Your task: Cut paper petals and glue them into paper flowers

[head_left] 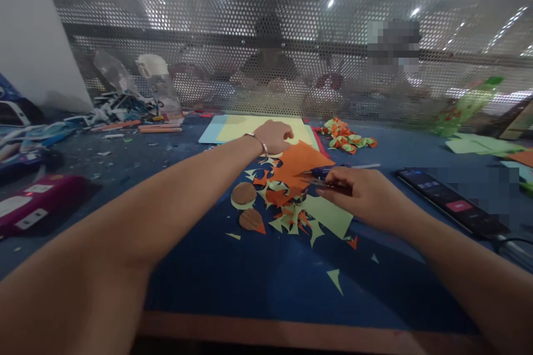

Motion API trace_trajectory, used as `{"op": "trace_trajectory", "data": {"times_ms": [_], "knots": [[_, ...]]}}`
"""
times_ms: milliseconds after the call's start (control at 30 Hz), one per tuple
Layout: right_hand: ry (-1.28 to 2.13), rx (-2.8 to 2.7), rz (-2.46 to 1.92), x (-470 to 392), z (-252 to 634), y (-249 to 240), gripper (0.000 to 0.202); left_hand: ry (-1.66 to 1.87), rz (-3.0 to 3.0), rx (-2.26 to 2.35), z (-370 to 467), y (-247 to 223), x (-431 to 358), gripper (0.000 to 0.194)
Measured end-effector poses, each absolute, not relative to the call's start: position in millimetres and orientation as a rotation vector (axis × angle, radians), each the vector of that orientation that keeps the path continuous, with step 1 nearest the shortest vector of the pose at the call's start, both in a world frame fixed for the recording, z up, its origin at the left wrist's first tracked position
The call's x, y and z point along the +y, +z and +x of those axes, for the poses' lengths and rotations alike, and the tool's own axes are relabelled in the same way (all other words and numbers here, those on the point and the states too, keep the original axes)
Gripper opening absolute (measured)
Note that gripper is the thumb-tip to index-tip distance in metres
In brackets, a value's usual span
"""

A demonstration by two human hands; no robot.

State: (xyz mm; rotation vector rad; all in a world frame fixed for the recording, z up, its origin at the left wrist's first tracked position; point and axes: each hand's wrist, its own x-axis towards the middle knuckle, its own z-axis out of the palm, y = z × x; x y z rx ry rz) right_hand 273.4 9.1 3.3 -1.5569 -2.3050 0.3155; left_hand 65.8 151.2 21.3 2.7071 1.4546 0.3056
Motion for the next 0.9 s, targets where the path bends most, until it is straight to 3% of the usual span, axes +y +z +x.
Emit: {"op": "trace_trajectory", "data": {"times_ms": [133, 233, 700, 833, 900], "knots": [[0.314, -2.265, -1.565, 11, 278, 5, 0.028, 0.132, 2.657, 1.498, 98, 23, 184, 0.07], [0.267, -2.248, -1.571, 12, 281, 8, 0.028, 0.038, 2.618, 1.484, 107, 23, 199, 0.077], [0.271, -2.172, -1.564, 15, 287, 12, 0.029, 0.17, 2.63, 1.405, 94, 51, 203, 0.025], [0.26, -2.148, -1.588, 15, 287, 13, 0.03, 0.32, 2.684, 1.462, 77, 75, 195, 0.01], [0.256, -2.136, -1.585, 16, 287, 12, 0.029, 0.528, 2.626, 1.509, 68, 84, 192, 0.012]]}}
